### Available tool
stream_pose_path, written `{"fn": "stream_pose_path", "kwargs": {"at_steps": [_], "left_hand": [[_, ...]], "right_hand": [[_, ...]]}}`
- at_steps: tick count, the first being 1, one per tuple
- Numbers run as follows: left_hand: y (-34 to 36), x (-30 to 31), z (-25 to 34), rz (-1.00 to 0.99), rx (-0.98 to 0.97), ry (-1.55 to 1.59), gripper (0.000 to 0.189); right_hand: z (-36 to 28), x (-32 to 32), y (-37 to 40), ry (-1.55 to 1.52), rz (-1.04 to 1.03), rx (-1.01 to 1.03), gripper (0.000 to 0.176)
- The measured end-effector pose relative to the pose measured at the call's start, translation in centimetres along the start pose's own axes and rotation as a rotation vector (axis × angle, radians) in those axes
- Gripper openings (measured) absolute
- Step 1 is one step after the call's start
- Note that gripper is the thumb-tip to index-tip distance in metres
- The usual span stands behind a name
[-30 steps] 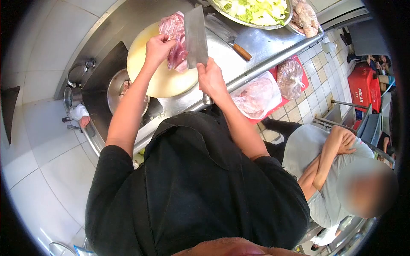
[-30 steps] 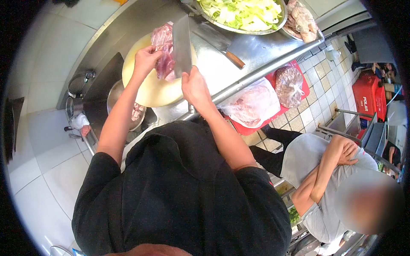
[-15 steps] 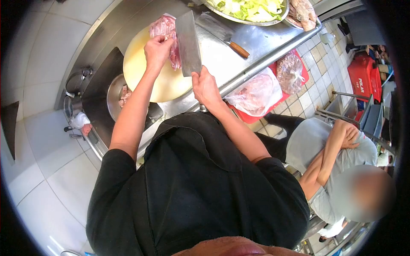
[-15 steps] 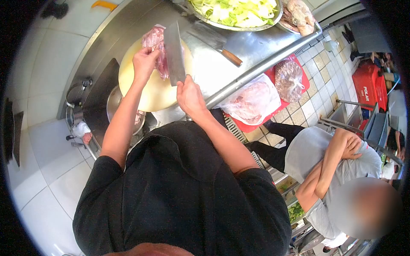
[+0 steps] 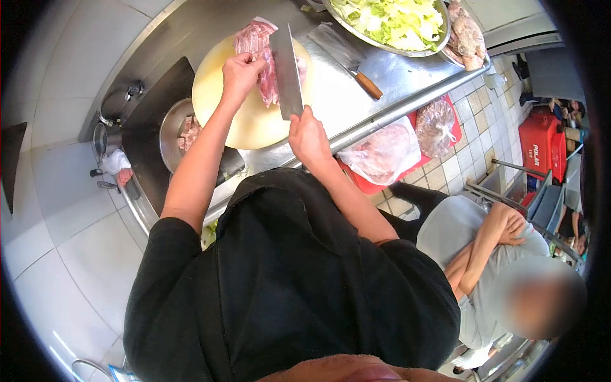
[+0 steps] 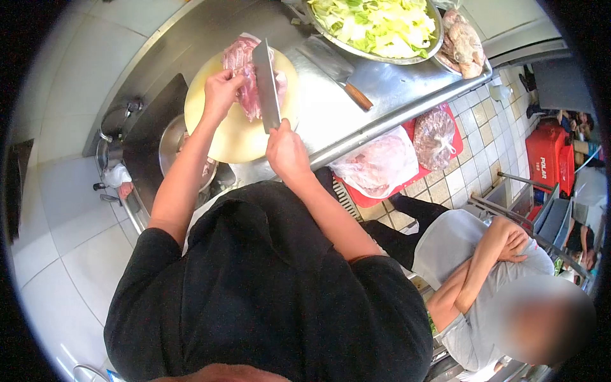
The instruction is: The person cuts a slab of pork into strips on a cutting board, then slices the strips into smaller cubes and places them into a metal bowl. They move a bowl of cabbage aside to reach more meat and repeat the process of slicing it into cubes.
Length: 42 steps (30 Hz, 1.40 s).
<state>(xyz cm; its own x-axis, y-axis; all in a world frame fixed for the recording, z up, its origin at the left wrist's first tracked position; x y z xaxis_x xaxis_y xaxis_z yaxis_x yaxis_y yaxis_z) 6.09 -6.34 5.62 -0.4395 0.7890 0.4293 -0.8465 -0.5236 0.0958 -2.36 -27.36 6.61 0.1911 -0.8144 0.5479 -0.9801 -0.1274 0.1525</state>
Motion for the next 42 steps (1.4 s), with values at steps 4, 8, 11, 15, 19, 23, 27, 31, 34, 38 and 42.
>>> {"fn": "stream_pose_path", "kwargs": {"at_steps": [4, 8, 11, 15, 19, 23, 27, 31, 34, 38, 42], "left_hand": [[0.4, 0.3, -0.6, -0.034, -0.065, -0.051, 0.017], [0.5, 2.1, -2.6, -0.16, -0.071, 0.021, 0.017], [1.2, 4.0, -4.3, -0.237, -0.048, 0.198, 0.018], [2.1, 5.6, -5.1, -0.256, -0.213, 0.119, 0.02], [3.6, 5.5, -5.5, -0.215, -0.239, -0.062, 0.019], [6.1, 5.7, -3.7, -0.163, -0.225, -0.27, 0.023], [7.4, 6.2, -2.1, -0.083, -0.336, -0.433, 0.024], [8.0, 5.8, -2.1, -0.037, -0.394, -0.369, 0.023], [8.4, 5.2, -2.9, 0.017, -0.457, -0.319, 0.022], [8.9, 4.8, -2.8, 0.031, -0.401, -0.345, 0.022], [9.2, 4.4, -2.9, 0.051, -0.413, -0.298, 0.021]], "right_hand": [[-1.6, -0.7, -4.0, 0.02, 0.012, 0.016, 0.034], [-1.6, -0.2, -5.9, 0.039, 0.01, 0.019, 0.038], [-1.3, 1.5, -4.3, 0.093, -0.087, -0.01, 0.039], [-3.8, 3.5, -3.5, 0.22, -0.183, 0.01, 0.036], [-4.3, 3.9, -3.1, 0.25, -0.18, 0.091, 0.034], [-5.3, 4.6, -2.1, 0.292, -0.189, 0.174, 0.031], [-6.5, 4.7, -1.4, 0.364, -0.225, 0.224, 0.03], [-7.9, 5.0, -1.2, 0.517, -0.224, 0.349, 0.027], [-8.2, 5.8, -1.6, 0.586, -0.241, 0.461, 0.024], [-9.1, 6.2, -1.6, 0.674, -0.269, 0.531, 0.021], [-9.3, 5.8, -2.3, 0.715, -0.286, 0.643, 0.018]]}}
Point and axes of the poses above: each hand's wrist, its own y-axis away from the middle knuckle, its own x-axis out of the back of the hand, z = x × y, the point moved 3 cm from there along -y, towards the middle knuckle, and after that the axes turned 8 degrees about z, right-handed, at the moved point
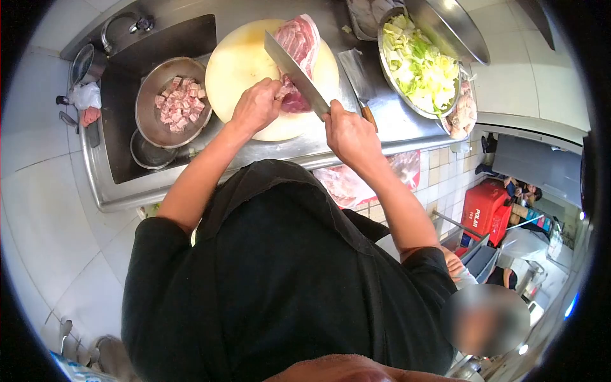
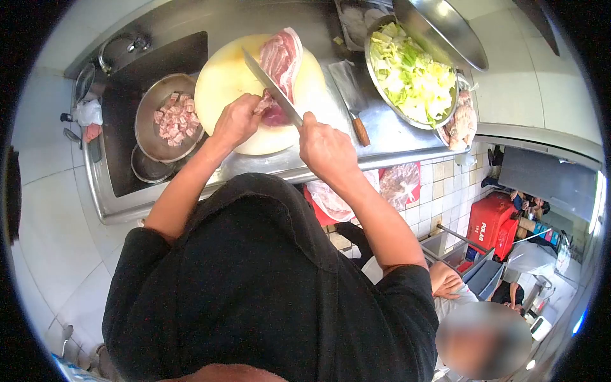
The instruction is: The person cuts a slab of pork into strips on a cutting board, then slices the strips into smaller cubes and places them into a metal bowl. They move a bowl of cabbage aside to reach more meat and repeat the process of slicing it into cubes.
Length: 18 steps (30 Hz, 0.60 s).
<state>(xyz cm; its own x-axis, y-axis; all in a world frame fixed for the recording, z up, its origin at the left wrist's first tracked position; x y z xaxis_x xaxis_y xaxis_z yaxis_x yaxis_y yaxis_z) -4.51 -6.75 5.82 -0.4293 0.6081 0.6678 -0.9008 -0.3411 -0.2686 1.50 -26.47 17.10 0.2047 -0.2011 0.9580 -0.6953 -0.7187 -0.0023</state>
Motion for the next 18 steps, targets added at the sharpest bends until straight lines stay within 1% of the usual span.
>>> {"fn": "stream_pose_path", "kwargs": {"at_steps": [2, 5, 8, 11, 12, 14, 15, 17, 18], "left_hand": [[0.2, -0.2, 0.1, 0.002, -0.04, -0.016, 0.02], [0.3, -0.4, 1.0, 0.016, -0.077, 0.02, 0.017], [0.8, -1.9, 1.3, 0.049, -0.118, 0.01, 0.018], [1.5, -2.4, 0.9, 0.087, -0.12, 0.008, 0.018], [1.0, -2.1, 0.9, 0.117, -0.113, 0.011, 0.018], [0.8, -1.0, 0.4, 0.106, -0.052, 0.108, 0.016], [0.5, -0.5, 0.1, 0.102, -0.026, 0.156, 0.015], [0.7, -0.6, -0.7, 0.092, -0.038, 0.133, 0.014], [0.8, -0.6, -0.9, 0.08, -0.043, 0.117, 0.013]], "right_hand": [[0.0, 0.2, -0.4, 0.033, -0.007, 0.054, 0.016], [-0.3, -0.1, -2.2, 0.059, -0.105, 0.034, 0.015], [0.3, -3.3, -4.7, 0.03, -0.046, 0.104, 0.021], [1.1, -6.4, -7.4, -0.041, -0.14, -0.093, 0.026], [1.6, -6.5, -7.5, -0.081, -0.129, -0.133, 0.028], [2.5, -6.5, -6.5, -0.174, -0.12, -0.228, 0.031], [2.7, -5.9, -6.2, -0.218, -0.154, -0.27, 0.033], [2.6, -4.6, -5.1, -0.314, -0.229, -0.356, 0.035], [2.3, -4.1, -4.7, -0.279, -0.214, -0.291, 0.035]]}}
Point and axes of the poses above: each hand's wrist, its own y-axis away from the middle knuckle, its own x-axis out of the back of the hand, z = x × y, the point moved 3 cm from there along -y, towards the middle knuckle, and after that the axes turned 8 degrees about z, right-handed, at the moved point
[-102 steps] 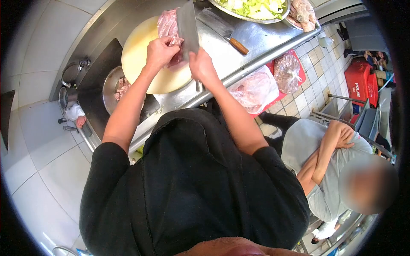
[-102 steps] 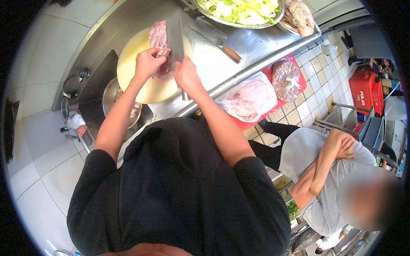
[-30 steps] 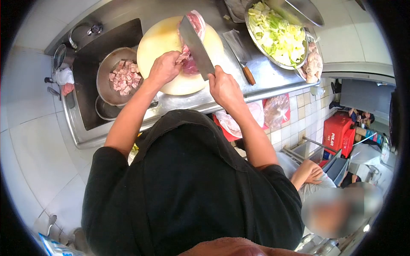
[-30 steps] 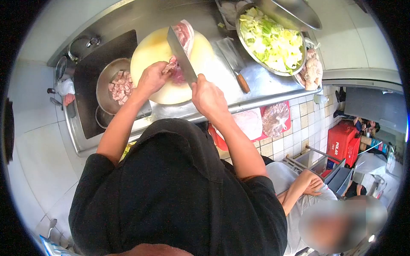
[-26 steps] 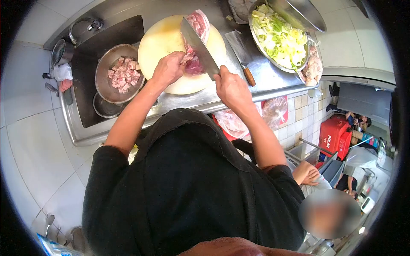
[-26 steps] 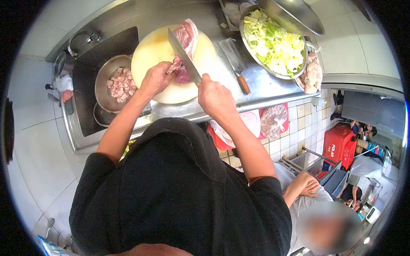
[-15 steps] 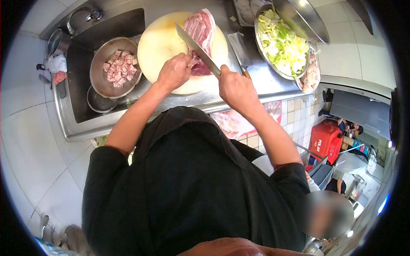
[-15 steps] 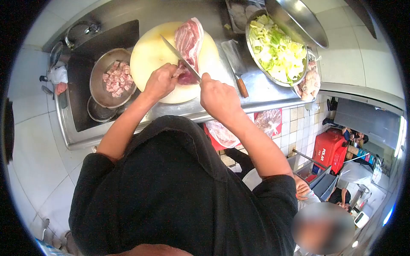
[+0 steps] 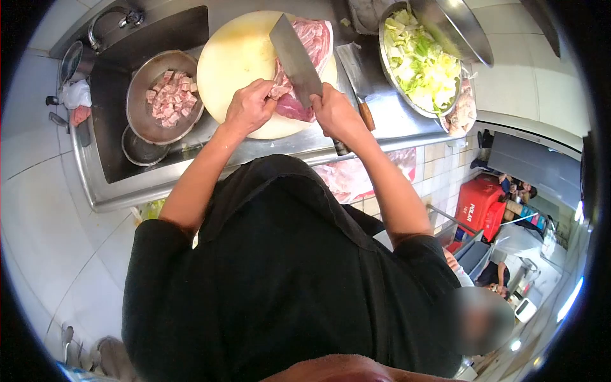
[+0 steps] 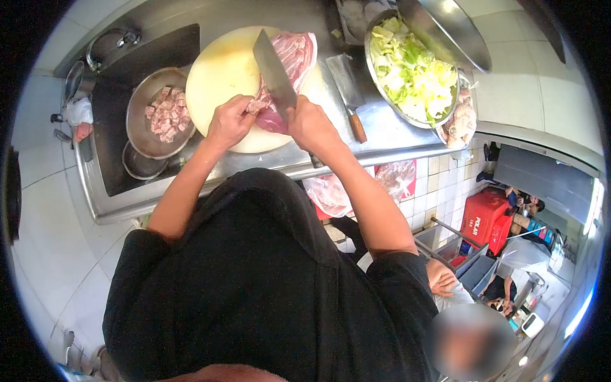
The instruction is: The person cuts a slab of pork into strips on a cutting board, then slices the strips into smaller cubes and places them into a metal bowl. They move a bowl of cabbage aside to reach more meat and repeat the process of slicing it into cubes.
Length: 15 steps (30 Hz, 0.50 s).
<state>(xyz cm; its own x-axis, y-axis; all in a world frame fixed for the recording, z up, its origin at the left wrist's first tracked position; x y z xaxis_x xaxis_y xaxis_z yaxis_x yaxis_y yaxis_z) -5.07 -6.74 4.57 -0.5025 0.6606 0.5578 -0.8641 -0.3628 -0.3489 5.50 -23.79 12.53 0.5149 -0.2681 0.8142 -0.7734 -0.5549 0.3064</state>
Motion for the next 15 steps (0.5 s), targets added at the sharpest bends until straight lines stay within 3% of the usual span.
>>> {"fn": "stream_pose_path", "kwargs": {"at_steps": [3, 9, 11, 15], "left_hand": [[-0.2, 0.5, -0.3, 0.037, 0.024, 0.077, 0.016], [-0.6, 0.8, -0.4, -0.02, 0.042, 0.074, 0.013], [-0.7, 0.6, -0.2, -0.012, 0.035, 0.086, 0.013], [0.0, 0.7, -1.6, 0.028, 0.06, 0.17, 0.018]], "right_hand": [[-0.4, 0.5, 1.2, 0.124, 0.038, 0.179, 0.034], [-2.5, 2.4, 1.8, -0.19, -0.189, -0.169, 0.034], [-1.9, 0.3, 0.5, -0.22, -0.123, -0.076, 0.036], [-1.4, -4.5, -3.7, -0.285, -0.038, -0.2, 0.039]]}}
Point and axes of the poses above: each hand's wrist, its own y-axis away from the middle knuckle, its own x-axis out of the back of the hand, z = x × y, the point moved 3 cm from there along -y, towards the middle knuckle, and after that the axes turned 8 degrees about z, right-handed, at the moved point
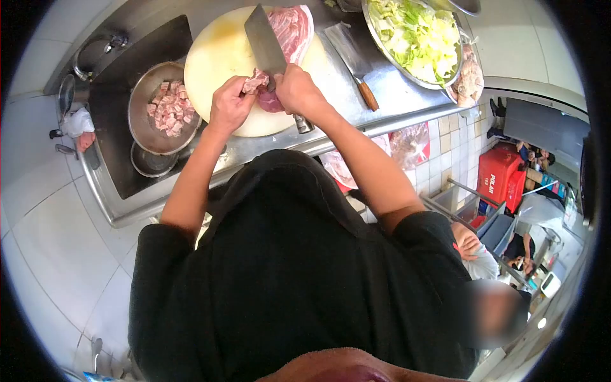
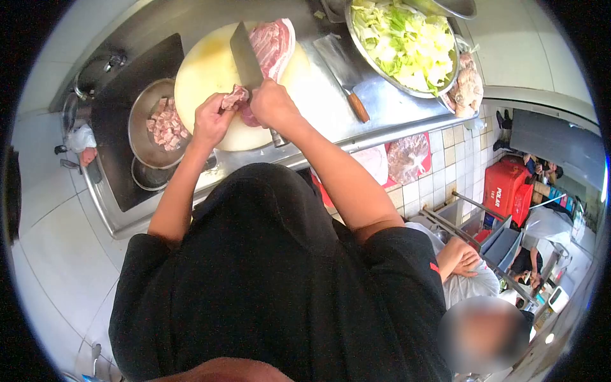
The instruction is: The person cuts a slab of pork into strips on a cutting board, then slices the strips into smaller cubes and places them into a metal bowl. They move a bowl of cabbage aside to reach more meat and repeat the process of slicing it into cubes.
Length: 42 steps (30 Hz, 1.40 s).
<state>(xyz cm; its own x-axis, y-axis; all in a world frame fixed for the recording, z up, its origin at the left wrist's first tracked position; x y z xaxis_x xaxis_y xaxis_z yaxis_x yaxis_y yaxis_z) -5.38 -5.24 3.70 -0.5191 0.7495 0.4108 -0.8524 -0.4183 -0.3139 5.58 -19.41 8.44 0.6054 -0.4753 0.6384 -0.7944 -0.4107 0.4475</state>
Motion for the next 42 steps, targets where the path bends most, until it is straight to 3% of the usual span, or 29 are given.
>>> {"fn": "stream_pose_path", "kwargs": {"at_steps": [5, 8, 11, 14, 17, 20, 27, 28, 34, 40, 42], "left_hand": [[0.3, 1.2, -2.7, 0.001, 0.259, 0.179, 0.016], [-0.8, 2.2, -2.1, -0.095, 0.308, 0.036, 0.018], [-1.1, 2.1, -3.1, -0.109, 0.306, 0.117, 0.021], [-1.9, 2.2, -1.1, -0.152, 0.211, -0.077, 0.024], [-3.3, 2.3, 0.6, -0.329, 0.173, -0.336, 0.025], [-3.5, 1.6, -1.0, -0.371, -0.012, -0.425, 0.027], [-3.7, 2.5, 2.1, -0.413, 0.093, -0.319, 0.025], [-3.6, 2.4, 2.1, -0.395, 0.019, -0.21, 0.025], [-3.8, 3.3, 0.4, -0.403, 0.12, -0.292, 0.025], [-3.8, 3.1, -0.4, -0.404, 0.12, -0.229, 0.026], [-3.6, 3.1, -0.2, -0.419, 0.159, -0.255, 0.025]], "right_hand": [[0.3, 0.7, 2.2, -0.091, -0.033, -0.029, 0.038], [-0.4, 2.0, 4.9, -0.01, -0.126, -0.015, 0.038], [-0.5, 3.4, 7.2, -0.014, -0.173, -0.052, 0.036], [-0.5, 3.3, 7.8, -0.01, -0.19, -0.057, 0.035], [-1.3, 3.2, 8.2, -0.034, -0.199, -0.078, 0.035], [-0.9, 1.2, 8.1, -0.111, -0.167, -0.054, 0.037], [-0.6, 0.5, 6.5, -0.087, -0.059, -0.015, 0.038], [-0.5, 0.6, 6.7, -0.131, -0.041, 0.014, 0.037], [-1.5, 1.9, 8.7, -0.091, -0.168, -0.118, 0.037], [-2.3, 0.1, 7.7, -0.041, -0.059, 0.014, 0.033], [-2.6, -1.0, 6.6, -0.114, -0.018, -0.058, 0.035]]}}
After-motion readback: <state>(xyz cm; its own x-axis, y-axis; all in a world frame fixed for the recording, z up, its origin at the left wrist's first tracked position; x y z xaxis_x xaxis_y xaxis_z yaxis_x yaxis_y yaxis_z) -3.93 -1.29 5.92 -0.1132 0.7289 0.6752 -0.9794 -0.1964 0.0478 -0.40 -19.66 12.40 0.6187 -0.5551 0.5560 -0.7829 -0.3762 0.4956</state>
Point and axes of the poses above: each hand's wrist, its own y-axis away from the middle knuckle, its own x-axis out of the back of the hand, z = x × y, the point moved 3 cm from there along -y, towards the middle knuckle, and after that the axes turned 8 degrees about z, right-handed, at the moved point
